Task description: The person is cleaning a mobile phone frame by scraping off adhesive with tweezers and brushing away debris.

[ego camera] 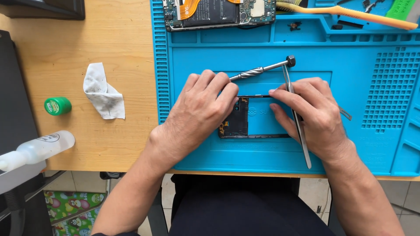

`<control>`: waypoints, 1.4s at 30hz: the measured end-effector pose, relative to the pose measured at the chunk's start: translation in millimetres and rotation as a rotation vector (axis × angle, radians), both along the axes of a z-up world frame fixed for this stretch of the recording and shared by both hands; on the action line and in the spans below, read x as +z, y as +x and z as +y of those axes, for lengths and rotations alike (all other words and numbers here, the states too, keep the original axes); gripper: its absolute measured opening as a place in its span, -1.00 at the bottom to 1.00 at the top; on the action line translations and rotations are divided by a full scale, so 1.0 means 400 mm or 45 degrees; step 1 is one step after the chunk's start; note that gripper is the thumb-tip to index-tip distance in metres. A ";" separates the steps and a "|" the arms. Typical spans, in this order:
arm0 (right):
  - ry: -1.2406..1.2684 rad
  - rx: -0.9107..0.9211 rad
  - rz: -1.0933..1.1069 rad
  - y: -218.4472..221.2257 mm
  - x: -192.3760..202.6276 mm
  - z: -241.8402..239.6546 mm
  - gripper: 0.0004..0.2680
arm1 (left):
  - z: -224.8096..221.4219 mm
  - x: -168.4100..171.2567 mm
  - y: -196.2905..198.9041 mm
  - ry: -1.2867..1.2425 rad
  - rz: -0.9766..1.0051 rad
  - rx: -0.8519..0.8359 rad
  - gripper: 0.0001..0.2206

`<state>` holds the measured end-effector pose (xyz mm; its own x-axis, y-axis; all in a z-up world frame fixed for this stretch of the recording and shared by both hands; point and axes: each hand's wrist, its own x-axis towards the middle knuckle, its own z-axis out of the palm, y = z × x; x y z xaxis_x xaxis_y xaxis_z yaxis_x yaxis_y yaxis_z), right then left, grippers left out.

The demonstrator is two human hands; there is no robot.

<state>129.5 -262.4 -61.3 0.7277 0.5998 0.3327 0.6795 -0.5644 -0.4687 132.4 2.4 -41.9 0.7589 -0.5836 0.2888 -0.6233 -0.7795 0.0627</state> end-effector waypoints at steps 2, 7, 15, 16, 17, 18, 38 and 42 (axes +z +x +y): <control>-0.006 0.001 -0.005 0.000 -0.002 -0.001 -0.80 | 0.001 -0.004 0.000 0.010 -0.017 0.003 -0.85; -0.025 0.002 -0.026 0.000 -0.001 0.001 -0.81 | -0.001 -0.026 -0.002 0.040 -0.039 0.033 -0.86; -0.008 -0.015 -0.010 -0.001 0.005 0.008 -0.83 | -0.004 -0.028 0.000 -0.044 0.007 0.018 -0.90; -0.007 -0.013 -0.008 0.000 0.005 0.006 -0.83 | -0.006 -0.029 0.002 -0.043 0.009 0.019 -0.90; 0.010 -0.010 0.004 0.000 0.004 0.005 -0.84 | -0.008 -0.030 0.003 -0.079 -0.023 0.022 -0.88; 0.026 -0.007 0.019 -0.002 0.004 0.003 -0.84 | -0.010 -0.032 0.003 -0.116 -0.052 0.024 -0.84; 0.293 0.343 0.589 0.000 0.062 0.121 -0.83 | 0.095 0.004 -0.122 -0.113 0.455 0.194 -0.20; 0.323 0.338 0.559 0.007 0.062 0.133 -0.85 | 0.095 0.004 -0.120 -0.116 0.469 0.202 -0.19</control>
<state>132.2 -209.4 -36.6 0.6653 0.7219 0.1904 0.4937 -0.2341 -0.8375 84.3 40.3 -40.2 0.8999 -0.4353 0.0263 -0.4185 -0.8452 0.3324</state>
